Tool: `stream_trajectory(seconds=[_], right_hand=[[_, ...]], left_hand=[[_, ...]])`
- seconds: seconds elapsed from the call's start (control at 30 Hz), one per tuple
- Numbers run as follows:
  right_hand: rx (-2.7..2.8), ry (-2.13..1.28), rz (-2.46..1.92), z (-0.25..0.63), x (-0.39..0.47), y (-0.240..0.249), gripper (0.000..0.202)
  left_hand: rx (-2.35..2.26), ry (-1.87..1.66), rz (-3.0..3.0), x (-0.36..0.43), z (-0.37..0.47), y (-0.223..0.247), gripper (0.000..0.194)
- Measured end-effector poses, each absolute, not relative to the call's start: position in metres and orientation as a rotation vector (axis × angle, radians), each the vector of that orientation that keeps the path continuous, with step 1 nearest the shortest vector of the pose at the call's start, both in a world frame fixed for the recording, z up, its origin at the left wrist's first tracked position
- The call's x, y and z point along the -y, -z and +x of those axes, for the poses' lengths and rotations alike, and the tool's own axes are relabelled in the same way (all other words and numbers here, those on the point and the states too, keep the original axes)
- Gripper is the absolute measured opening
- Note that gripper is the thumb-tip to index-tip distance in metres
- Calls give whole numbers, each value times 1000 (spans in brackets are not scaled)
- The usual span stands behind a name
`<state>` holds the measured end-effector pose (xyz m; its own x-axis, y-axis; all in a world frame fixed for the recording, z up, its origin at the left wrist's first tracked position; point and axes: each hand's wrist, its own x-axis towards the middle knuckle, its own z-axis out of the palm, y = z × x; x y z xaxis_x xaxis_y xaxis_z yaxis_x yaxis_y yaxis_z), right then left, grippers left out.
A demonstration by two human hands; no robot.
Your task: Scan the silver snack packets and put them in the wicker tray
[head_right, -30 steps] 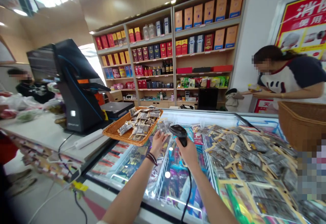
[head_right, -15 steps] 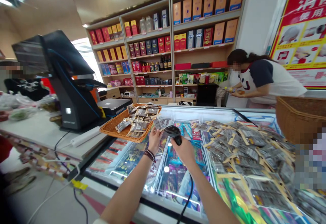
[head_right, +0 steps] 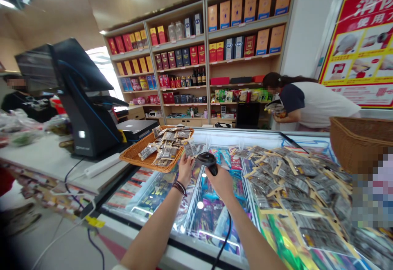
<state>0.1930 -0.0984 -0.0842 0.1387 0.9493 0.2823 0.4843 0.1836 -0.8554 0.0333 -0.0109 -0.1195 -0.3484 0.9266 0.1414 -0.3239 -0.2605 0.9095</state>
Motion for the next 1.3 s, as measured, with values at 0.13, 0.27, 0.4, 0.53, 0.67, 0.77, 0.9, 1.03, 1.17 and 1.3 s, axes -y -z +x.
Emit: stream_trajectory(seconds=[0.13, 0.27, 0.4, 0.53, 0.67, 0.77, 0.9, 1.03, 1.17, 1.3], right_hand=[[1479, -661, -1426, 197, 99, 79, 32], [1452, -735, -1399, 212, 101, 68, 34], [1360, -804, -1361, 238, 101, 62, 39], [1266, -806, -1346, 269, 104, 59, 41], [1228, -721, -1382, 305, 113, 53, 44], [1191, -689, -1403, 331, 121, 48, 45], [1128, -634, -1386, 359, 134, 40, 43], [1119, -594, -1419, 373, 145, 35, 43], [1144, -561, -1403, 372, 150, 37, 42], [1182, -588, -1396, 348, 143, 44, 40]], left_hand=[[-1011, -1777, 896, 15, 36, 115, 32], [-1017, -1729, 923, 16, 40, 113, 27], [-1029, -1655, 938, 10, 55, 109, 21], [-981, -1613, 867, 1, 90, 97, 24], [-961, -1517, 842, -7, 137, 81, 33], [-888, -1451, 867, -9, 177, 69, 37], [-773, -1368, 892, -4, 230, 53, 37], [-604, -1241, 1193, 9, 266, 45, 28], [-738, -1273, 1629, 15, 252, 48, 24], [-1016, -1338, 1841, 12, 187, 54, 26]])
